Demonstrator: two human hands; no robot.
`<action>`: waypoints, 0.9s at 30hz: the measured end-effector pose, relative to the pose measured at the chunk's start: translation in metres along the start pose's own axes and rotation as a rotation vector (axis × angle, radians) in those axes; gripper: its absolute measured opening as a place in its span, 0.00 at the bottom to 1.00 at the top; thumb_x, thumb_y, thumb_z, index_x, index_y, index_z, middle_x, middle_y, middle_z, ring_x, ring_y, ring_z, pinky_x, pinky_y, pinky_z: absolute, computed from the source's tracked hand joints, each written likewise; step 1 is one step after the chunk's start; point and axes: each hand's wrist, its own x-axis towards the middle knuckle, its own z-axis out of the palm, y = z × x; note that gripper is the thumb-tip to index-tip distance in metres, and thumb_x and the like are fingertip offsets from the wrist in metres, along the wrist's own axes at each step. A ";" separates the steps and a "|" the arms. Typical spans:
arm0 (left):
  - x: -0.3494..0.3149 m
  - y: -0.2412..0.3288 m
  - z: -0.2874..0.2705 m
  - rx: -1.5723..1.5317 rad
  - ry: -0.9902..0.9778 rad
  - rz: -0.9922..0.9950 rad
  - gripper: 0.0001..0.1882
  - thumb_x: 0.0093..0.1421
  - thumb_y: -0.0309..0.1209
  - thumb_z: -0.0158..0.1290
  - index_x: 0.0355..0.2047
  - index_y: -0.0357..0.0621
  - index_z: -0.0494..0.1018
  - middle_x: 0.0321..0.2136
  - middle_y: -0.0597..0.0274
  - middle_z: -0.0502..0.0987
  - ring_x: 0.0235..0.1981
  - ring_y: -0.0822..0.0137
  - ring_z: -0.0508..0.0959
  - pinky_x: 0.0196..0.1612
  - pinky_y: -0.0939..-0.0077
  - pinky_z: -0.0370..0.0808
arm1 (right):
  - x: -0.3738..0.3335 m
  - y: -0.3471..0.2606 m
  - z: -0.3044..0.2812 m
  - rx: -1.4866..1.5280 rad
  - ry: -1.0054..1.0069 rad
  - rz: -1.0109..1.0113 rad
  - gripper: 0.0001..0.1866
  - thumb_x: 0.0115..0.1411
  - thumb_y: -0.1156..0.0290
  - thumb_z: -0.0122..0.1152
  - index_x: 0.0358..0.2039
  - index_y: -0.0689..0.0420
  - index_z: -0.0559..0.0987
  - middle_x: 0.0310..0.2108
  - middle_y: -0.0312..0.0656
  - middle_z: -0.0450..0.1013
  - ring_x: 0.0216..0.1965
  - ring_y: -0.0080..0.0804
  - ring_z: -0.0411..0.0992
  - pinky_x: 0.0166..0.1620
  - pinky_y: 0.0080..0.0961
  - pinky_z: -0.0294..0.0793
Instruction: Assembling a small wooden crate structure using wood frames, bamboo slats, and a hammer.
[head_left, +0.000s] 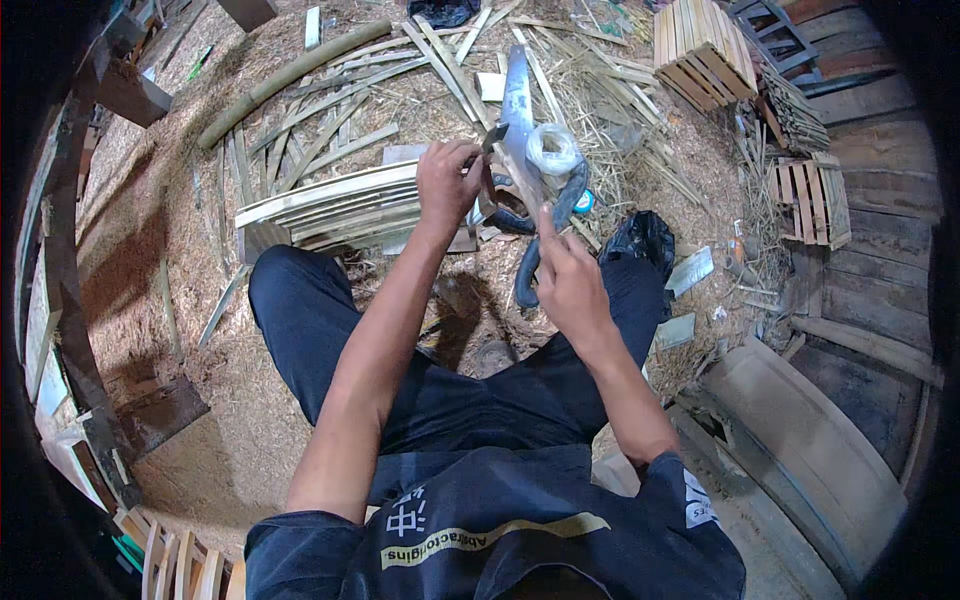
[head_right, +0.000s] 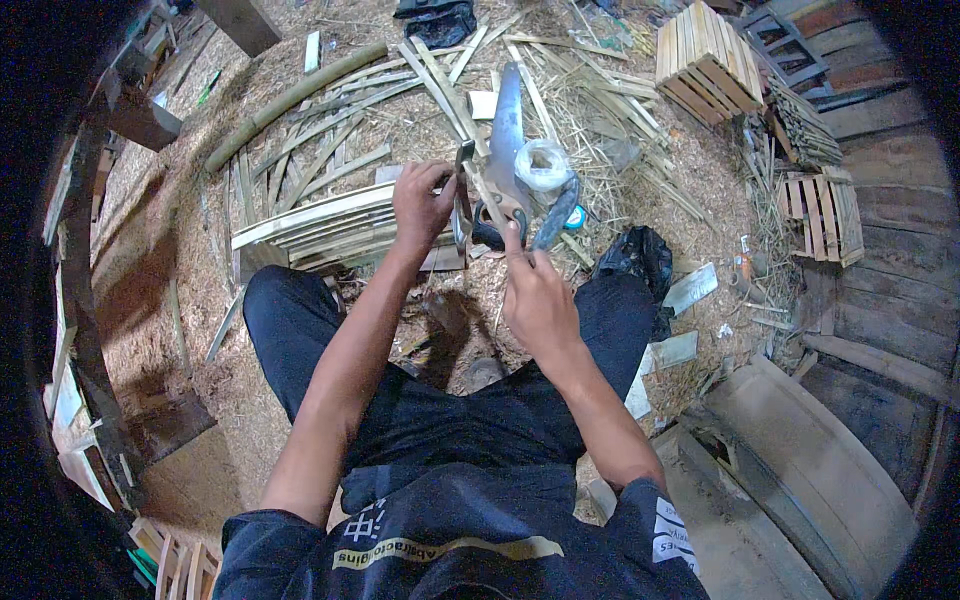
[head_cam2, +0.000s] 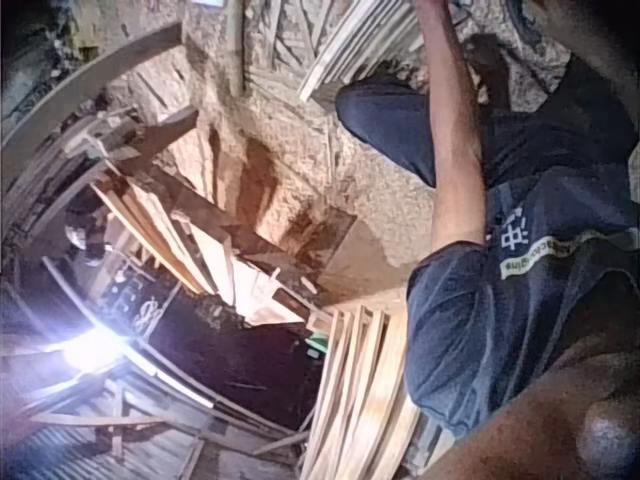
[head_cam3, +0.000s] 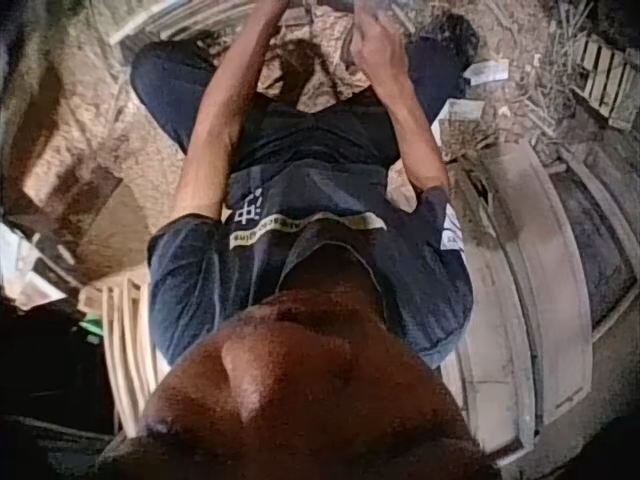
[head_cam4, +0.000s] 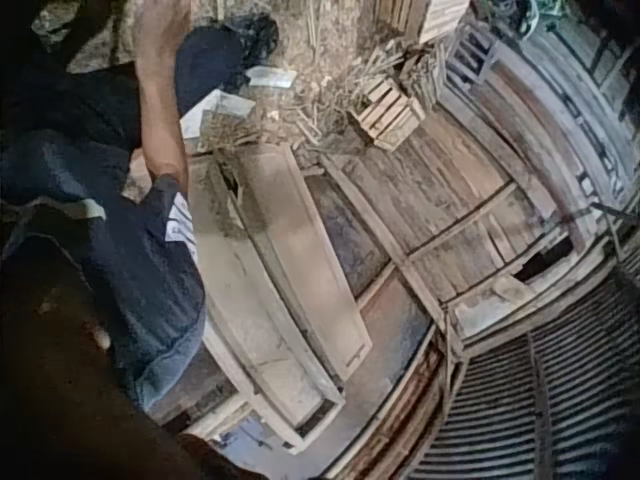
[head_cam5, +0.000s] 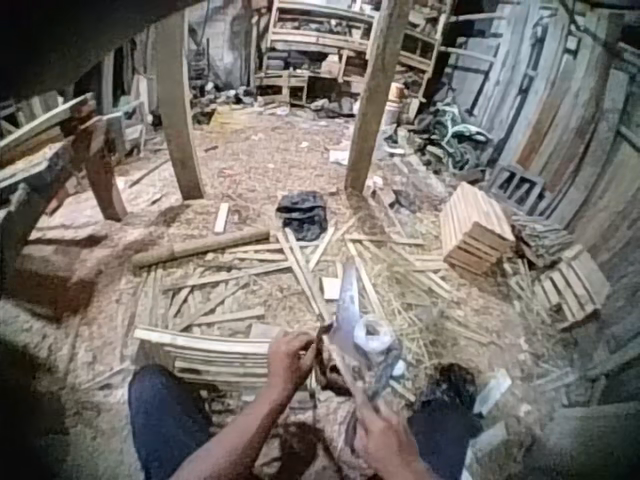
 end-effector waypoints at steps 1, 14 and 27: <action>-0.001 0.000 0.000 -0.008 -0.003 0.007 0.06 0.52 0.31 0.63 0.29 0.43 0.81 0.32 0.62 0.82 0.34 0.57 0.77 0.39 0.66 0.73 | 0.000 0.000 0.000 -0.055 -0.109 0.080 0.35 0.58 0.81 0.54 0.68 0.54 0.62 0.33 0.52 0.71 0.30 0.51 0.74 0.34 0.43 0.74; 0.000 -0.004 0.000 -0.021 -0.043 -0.018 0.05 0.54 0.29 0.62 0.30 0.43 0.81 0.33 0.60 0.82 0.35 0.57 0.77 0.40 0.66 0.73 | -0.001 -0.008 -0.006 0.184 0.088 0.022 0.34 0.59 0.82 0.52 0.67 0.58 0.61 0.37 0.56 0.71 0.35 0.55 0.73 0.39 0.44 0.72; 0.004 -0.006 -0.002 -0.032 -0.112 -0.035 0.06 0.56 0.31 0.61 0.33 0.44 0.80 0.33 0.61 0.81 0.33 0.56 0.75 0.39 0.64 0.70 | -0.009 -0.003 0.006 0.183 -0.040 0.145 0.29 0.63 0.79 0.50 0.65 0.62 0.63 0.44 0.61 0.72 0.43 0.57 0.74 0.47 0.40 0.73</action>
